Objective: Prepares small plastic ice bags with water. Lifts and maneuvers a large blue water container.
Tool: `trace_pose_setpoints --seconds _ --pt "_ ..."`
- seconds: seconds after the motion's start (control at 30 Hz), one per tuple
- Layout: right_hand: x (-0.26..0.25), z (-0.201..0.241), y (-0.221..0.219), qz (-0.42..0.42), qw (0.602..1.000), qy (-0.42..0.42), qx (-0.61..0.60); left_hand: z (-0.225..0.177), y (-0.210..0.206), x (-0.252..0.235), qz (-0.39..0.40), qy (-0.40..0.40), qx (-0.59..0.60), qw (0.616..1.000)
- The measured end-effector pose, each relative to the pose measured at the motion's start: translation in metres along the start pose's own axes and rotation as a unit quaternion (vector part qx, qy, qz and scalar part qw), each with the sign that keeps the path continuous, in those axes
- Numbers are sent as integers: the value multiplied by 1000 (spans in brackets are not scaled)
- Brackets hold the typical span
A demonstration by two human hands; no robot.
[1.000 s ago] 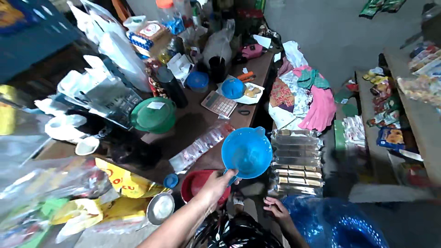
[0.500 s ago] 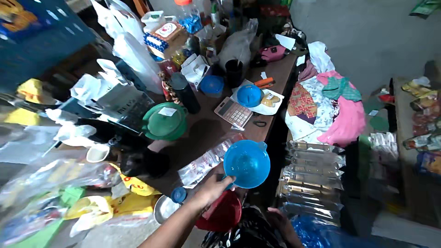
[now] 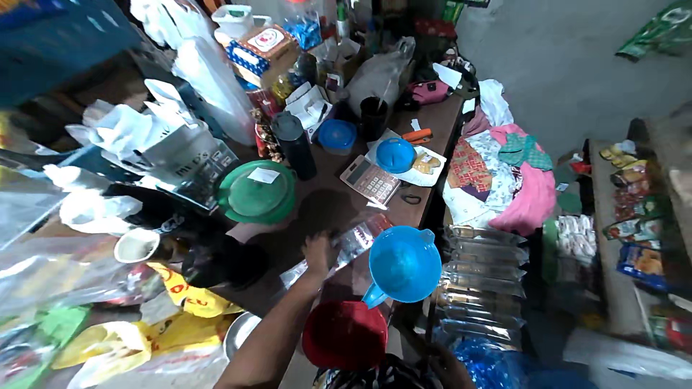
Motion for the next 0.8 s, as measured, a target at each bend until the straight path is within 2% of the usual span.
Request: trace_pose_setpoints --seconds 0.1,0.2,0.27,0.37,0.47,0.6,0.7,0.8 --pt "18 9 7 -22 999 15 21 -3 12 3 -25 -19 9 999" --pt "36 27 13 -39 994 98 3 -5 34 13 -64 -88 127 986" --pt "48 45 14 -5 976 212 -49 -1 46 29 -63 -132 242 959" --pt "57 99 1 69 924 351 -138 5 60 87 -65 -213 409 885" --pt "52 164 -30 112 901 346 -238 19 59 160 -76 -301 483 819" --pt "54 237 -67 186 846 271 -420 50 45 226 -56 -377 489 784" --pt "63 259 -85 167 823 253 -480 83 32 252 -33 -356 500 789" --pt "64 263 -92 158 830 323 -426 114 20 265 21 -292 524 800"
Point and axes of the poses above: each hand's wrist, its own x-axis away from the middle knuckle, its own y-axis out of the back of the hand, z = x × y, the point moved 1 cm from there along -x, towards the middle knuckle, and after that the axes turned 4 degrees about -y, right-handed, at the moved point
